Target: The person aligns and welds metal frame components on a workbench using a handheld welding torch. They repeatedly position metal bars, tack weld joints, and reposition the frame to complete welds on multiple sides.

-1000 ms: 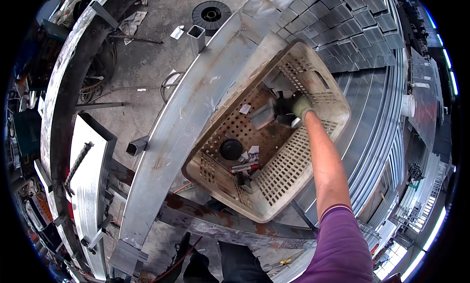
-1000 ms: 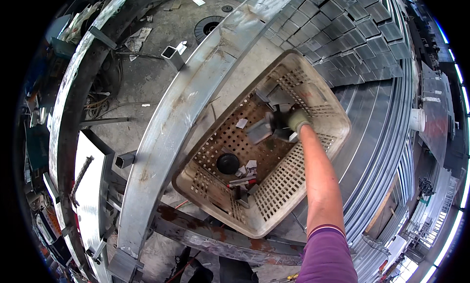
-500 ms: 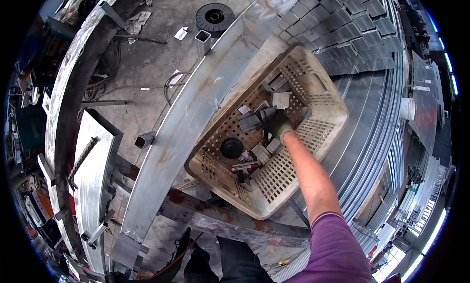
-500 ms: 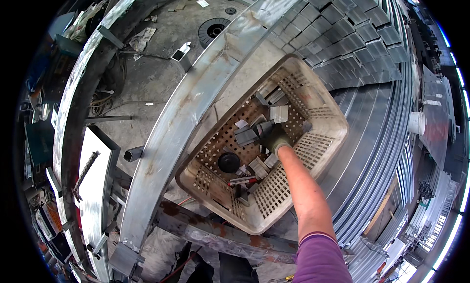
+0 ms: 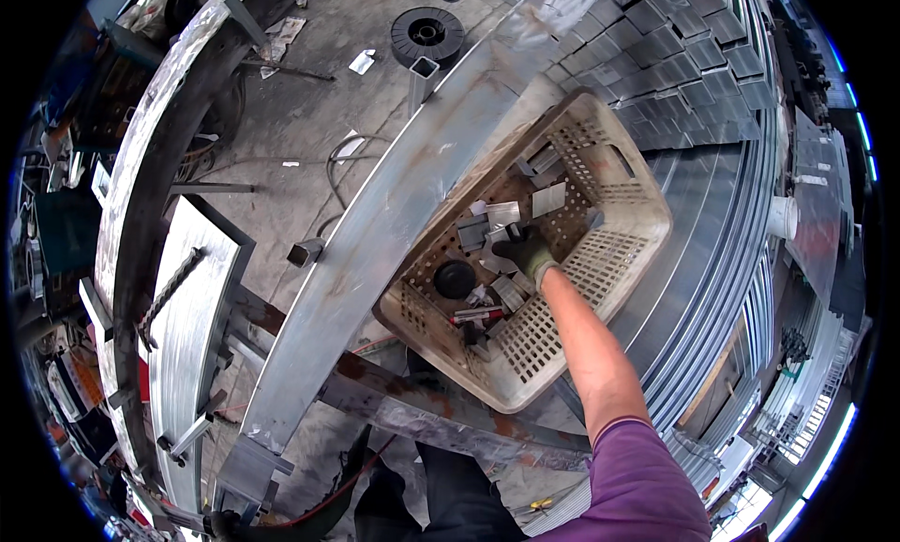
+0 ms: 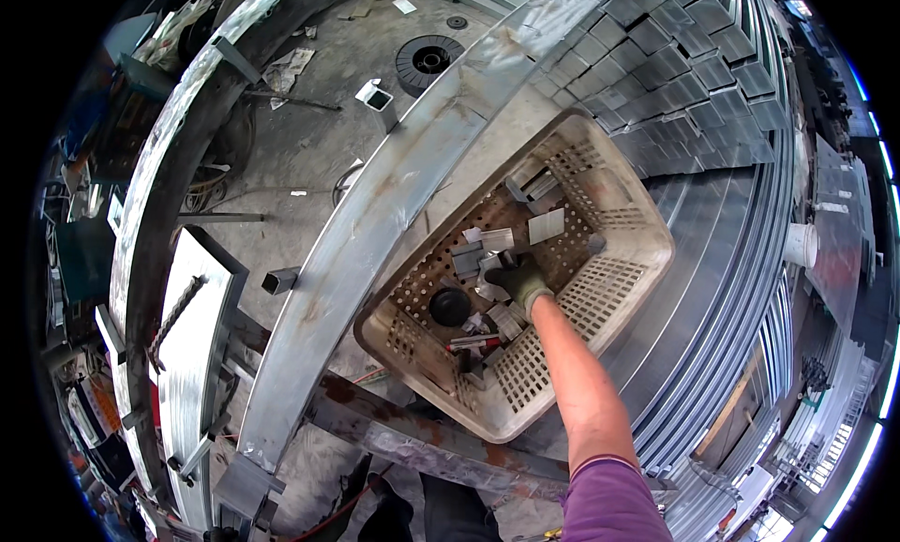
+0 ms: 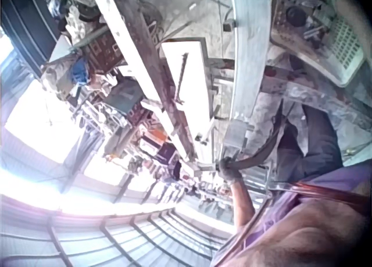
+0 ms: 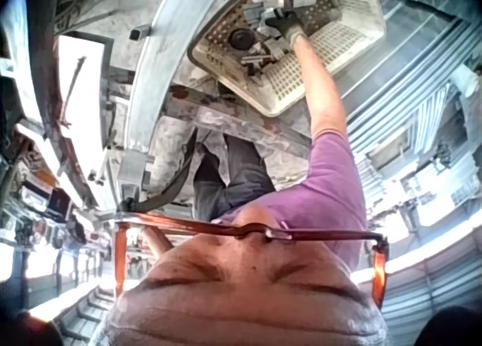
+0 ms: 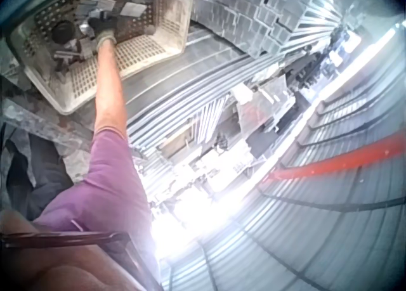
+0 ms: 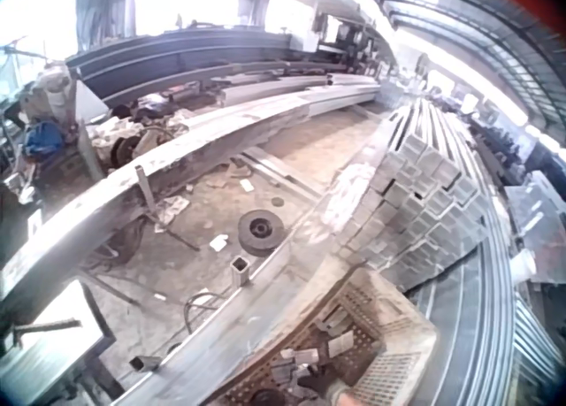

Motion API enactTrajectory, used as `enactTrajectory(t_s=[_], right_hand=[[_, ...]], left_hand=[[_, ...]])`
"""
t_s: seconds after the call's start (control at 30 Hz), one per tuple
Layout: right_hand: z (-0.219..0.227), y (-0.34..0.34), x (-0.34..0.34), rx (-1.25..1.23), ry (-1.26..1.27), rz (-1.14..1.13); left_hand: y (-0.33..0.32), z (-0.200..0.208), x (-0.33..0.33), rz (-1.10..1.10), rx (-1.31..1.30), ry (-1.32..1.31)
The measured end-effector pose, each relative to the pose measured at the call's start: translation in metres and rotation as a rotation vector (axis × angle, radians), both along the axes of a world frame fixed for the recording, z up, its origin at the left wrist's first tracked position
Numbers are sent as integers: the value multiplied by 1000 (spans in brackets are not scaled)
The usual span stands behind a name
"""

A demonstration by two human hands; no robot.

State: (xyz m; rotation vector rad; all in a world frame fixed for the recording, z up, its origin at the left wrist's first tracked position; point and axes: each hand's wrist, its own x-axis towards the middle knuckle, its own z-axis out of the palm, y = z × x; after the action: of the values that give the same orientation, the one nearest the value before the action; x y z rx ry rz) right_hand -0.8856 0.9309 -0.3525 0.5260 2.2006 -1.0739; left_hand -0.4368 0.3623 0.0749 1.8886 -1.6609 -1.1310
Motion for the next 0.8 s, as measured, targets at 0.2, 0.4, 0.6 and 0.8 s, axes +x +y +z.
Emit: enactTrajectory(t_s=[0.2, 0.4, 0.6, 0.8], right_hand=[[-22, -32, 36, -322, 160, -322], [73, -68, 16, 70, 34, 255], [110, -104, -10, 306, 62, 1031], [87, -110, -44, 184, 105, 1239]], left_hand=[[3, 3, -12, -62, 1, -49], [0, -2, 19, -102, -30, 7], [-19, -17, 64, -261, -69, -88], [4, -3, 23, -15, 62, -98]])
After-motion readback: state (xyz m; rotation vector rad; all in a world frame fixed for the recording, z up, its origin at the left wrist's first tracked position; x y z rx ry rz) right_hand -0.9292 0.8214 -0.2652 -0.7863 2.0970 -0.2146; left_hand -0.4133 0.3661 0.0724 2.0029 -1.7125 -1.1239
